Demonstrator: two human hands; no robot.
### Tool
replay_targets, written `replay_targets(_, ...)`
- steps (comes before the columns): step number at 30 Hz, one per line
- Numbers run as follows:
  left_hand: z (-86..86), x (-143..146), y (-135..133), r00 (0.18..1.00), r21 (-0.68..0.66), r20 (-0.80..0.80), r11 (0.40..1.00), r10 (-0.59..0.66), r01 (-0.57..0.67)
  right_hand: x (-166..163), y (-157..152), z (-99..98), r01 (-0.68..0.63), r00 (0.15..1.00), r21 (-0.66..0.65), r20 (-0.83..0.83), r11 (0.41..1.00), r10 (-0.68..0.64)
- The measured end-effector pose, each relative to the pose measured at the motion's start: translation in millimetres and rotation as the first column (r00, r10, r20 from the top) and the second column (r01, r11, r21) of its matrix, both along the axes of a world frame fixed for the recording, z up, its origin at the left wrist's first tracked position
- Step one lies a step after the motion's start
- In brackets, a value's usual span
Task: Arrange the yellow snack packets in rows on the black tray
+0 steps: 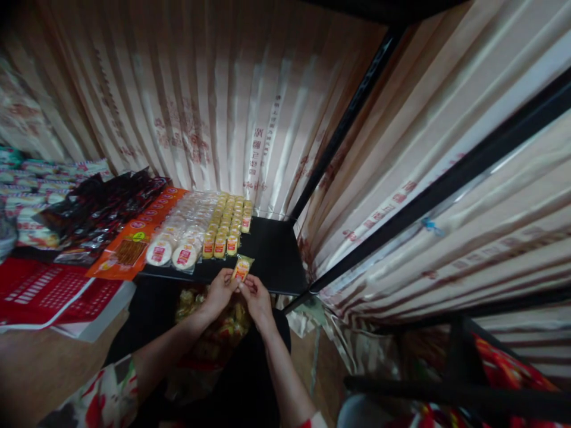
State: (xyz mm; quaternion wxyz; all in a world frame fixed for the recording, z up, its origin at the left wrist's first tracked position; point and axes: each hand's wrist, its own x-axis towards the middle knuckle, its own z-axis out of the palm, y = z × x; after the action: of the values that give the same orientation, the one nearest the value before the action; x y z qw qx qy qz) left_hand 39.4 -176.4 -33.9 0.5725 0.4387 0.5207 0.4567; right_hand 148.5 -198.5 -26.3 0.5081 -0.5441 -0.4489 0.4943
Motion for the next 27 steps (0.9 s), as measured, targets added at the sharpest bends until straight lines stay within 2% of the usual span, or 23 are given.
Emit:
replay_targets(4, 11.8, 13, 18, 0.998, 0.02, 0.053, 1.0, -0.021, 0.02, 8, 19, 2.0, 0.058, 0.998, 0.016, -0.027, 0.998, -0.057)
replay_targets(7, 19.3, 21, 33, 0.999, 0.011, 0.033, 0.999, -0.034, 0.034, 14, 39, 0.7, 0.108, 0.994, 0.037, 0.001, 0.993, -0.108)
replay_targets(10, 23.3, 29, 44, 0.994, 0.005, -0.113, 1.0, -0.012, 0.013, 20, 60, -3.9, 0.117, 0.993, 0.05, 0.014, 0.992, -0.118)
replay_targets(13, 24.1, 38, 47, 0.943, 0.065, -0.33, 0.998, 0.045, -0.025, 24, 81, -11.3, 0.143, 0.989, 0.043, 0.022, 0.989, -0.144)
replay_targets(16, 22.9, 47, 44, 0.91, 0.123, -0.411, 0.992, 0.055, -0.004, 26, 102, -19.9, 0.192, 0.98, 0.029, 0.042, 0.981, -0.194)
replay_targets(20, 19.3, 57, 50, 0.926, 0.103, -0.378, 0.993, -0.009, 0.051, 28, 132, -27.4, 0.197, 0.963, 0.049, 0.178, 0.979, -0.203)
replay_targets(27, 15.0, 64, 91, 0.934, 0.064, -0.357, 0.997, -0.022, 0.048, 30, 174, -28.9, 0.148, 0.865, 0.06, 0.475, 0.987, -0.159)
